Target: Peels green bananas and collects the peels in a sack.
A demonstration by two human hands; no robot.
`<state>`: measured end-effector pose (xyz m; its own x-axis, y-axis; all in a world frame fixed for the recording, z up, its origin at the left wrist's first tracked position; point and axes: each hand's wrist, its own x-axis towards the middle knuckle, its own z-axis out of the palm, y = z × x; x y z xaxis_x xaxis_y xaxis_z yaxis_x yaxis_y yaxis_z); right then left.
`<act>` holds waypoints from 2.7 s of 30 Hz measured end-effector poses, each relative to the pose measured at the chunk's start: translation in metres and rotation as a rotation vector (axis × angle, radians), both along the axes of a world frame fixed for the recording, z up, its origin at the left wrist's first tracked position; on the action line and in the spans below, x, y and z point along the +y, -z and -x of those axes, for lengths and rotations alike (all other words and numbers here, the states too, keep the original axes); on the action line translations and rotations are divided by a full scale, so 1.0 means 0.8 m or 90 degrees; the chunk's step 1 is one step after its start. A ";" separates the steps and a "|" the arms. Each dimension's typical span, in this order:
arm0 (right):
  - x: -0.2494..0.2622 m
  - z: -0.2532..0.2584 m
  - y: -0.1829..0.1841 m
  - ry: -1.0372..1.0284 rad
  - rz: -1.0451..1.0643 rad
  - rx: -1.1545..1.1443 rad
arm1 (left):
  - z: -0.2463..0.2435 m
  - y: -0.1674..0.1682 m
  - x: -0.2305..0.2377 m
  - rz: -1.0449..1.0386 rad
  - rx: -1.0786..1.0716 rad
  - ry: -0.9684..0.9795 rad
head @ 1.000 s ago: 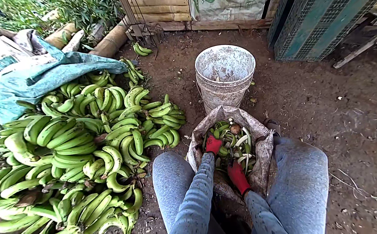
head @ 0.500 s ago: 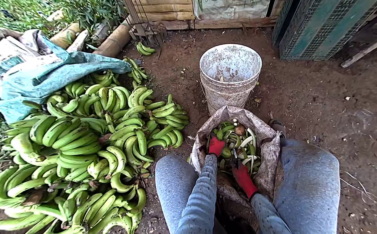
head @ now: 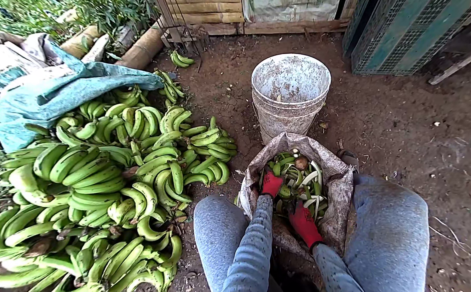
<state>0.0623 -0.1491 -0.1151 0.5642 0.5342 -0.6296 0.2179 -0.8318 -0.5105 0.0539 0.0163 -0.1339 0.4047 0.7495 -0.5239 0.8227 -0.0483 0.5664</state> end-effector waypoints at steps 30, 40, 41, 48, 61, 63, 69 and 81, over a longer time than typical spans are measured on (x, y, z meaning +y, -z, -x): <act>0.032 -0.040 0.004 -0.174 0.175 0.029 | -0.009 -0.005 -0.030 -0.120 0.192 0.154; 0.016 -0.093 -0.034 -0.161 0.181 0.116 | -0.011 -0.028 -0.014 -0.065 0.224 0.219; 0.018 -0.097 -0.050 -0.166 0.171 0.107 | -0.008 -0.044 -0.004 -0.055 0.207 0.222; 0.019 -0.010 -0.073 -0.370 -0.006 0.145 | 0.033 -0.072 0.060 -0.108 0.060 0.030; 0.020 -0.097 -0.200 -0.339 -0.430 -0.097 | 0.066 -0.200 0.011 0.111 -0.625 -0.125; 0.021 -0.087 -0.193 -0.389 -0.426 -0.139 | 0.067 -0.207 0.002 0.139 -0.667 -0.108; 0.049 -0.121 -0.162 -0.192 -0.293 -0.344 | 0.079 -0.166 -0.038 0.183 -0.609 -0.105; 0.046 -0.106 -0.162 -0.212 -0.361 -0.299 | 0.082 -0.166 -0.018 0.291 -0.676 -0.065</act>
